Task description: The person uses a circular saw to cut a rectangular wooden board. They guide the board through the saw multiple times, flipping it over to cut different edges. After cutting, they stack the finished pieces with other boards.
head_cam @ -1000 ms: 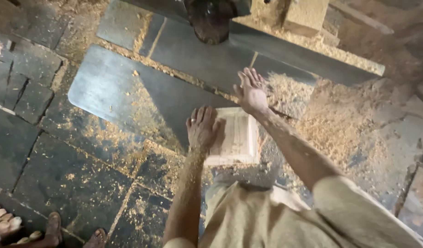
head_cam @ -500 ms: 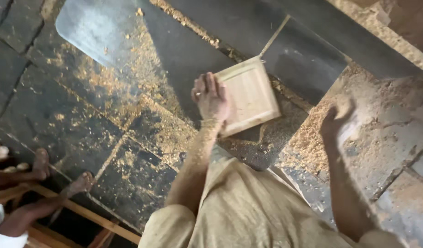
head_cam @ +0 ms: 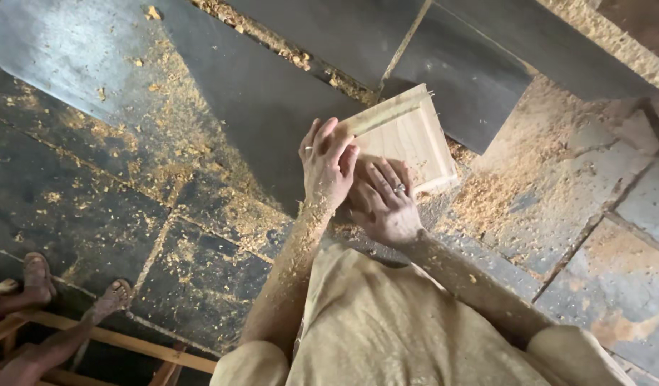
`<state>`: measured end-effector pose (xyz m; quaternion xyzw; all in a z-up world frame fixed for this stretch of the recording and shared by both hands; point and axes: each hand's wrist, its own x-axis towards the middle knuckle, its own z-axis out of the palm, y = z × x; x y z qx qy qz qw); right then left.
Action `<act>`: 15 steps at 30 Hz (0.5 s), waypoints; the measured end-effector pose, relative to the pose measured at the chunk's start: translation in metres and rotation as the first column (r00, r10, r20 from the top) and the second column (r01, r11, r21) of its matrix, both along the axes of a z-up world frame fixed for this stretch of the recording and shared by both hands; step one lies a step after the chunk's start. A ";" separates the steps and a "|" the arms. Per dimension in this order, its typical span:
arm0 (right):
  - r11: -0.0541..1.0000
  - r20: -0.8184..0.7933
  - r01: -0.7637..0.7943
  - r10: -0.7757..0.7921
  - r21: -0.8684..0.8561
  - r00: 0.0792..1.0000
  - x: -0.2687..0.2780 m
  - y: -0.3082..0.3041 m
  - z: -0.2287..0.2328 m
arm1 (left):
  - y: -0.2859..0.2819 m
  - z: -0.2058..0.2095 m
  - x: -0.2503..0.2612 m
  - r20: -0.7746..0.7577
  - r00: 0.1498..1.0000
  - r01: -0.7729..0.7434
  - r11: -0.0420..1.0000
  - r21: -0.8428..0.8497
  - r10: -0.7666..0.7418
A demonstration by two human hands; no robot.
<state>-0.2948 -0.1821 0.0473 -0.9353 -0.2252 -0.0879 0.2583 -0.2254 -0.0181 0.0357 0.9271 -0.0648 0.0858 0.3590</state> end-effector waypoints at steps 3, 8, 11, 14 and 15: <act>0.998 0.112 -0.007 0.000 0.060 0.994 0.007 0.007 0.001 | -0.002 0.002 0.002 -0.007 1.000 0.006 1.000 -0.029 -0.006; 0.957 0.094 -0.264 0.275 -0.120 0.957 0.031 -0.042 0.004 | -0.013 0.001 0.002 0.041 0.998 -0.053 0.999 -0.005 0.053; 0.943 -0.009 -0.291 0.293 -0.162 0.956 0.061 -0.074 0.006 | -0.037 -0.004 0.019 0.059 0.993 -0.111 0.990 0.082 0.106; 0.964 -0.062 -0.225 0.218 -0.140 0.974 0.098 -0.084 0.013 | -0.065 -0.008 0.052 0.074 0.979 -0.197 0.975 0.105 0.190; 0.970 -0.057 -0.204 0.198 -0.131 0.979 0.109 -0.083 0.017 | -0.072 -0.008 0.064 0.079 0.971 -0.231 0.968 0.100 0.224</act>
